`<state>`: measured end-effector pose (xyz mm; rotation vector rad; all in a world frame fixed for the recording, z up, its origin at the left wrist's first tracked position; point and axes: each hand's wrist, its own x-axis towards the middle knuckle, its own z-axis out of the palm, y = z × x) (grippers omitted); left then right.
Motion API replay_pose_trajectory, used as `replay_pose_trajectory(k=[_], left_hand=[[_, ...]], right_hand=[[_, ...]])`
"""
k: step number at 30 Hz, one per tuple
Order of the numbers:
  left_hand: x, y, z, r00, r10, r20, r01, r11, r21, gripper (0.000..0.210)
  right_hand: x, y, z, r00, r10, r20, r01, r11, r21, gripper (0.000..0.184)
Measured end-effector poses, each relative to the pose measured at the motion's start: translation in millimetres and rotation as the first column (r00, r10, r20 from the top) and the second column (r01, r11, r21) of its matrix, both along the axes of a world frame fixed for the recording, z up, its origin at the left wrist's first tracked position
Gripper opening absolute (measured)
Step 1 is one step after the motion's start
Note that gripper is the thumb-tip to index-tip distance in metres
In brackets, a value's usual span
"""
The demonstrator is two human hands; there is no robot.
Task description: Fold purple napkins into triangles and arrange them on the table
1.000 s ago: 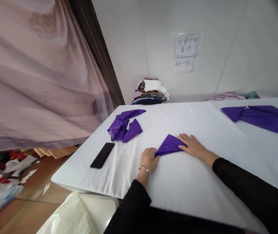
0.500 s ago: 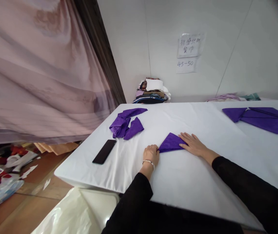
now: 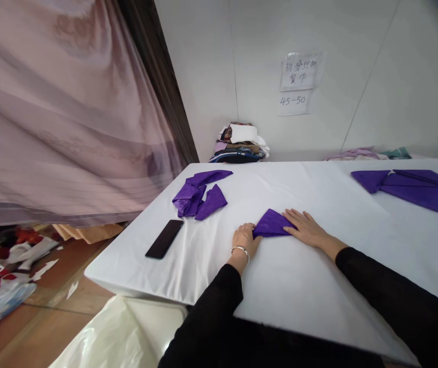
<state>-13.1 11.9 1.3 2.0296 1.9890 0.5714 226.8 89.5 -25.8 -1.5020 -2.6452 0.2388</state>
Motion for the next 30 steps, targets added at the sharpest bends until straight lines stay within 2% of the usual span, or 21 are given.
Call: replay_pose_trajectory(k=[11, 16, 22, 30], left_hand=[[-3, 5, -5.0, 0.996, 0.020, 0.084, -0.019, 1.000, -0.006, 0.029], [-3, 8, -4.6, 0.995, 0.044, 0.091, -0.042, 0.999, -0.024, 0.017], [-11, 5, -5.6, 0.994, 0.041, 0.105, -0.038, 0.999, -0.031, 0.007], [-24, -4, -8.3, 0.992, 0.072, 0.102, -0.071, 0.997, -0.020, 0.008]], right_hand=[[0, 0, 1.6, 1.000, -0.002, 0.005, 0.002, 1.000, -0.002, 0.068], [0, 0, 0.6, 1.000, -0.002, 0.008, 0.002, 1.000, 0.000, 0.069], [2, 2, -2.2, 1.000, 0.008, -0.007, -0.009, 1.000, -0.009, 0.067], [2, 2, -1.9, 1.000, 0.013, -0.018, -0.013, 1.000, -0.014, 0.069]])
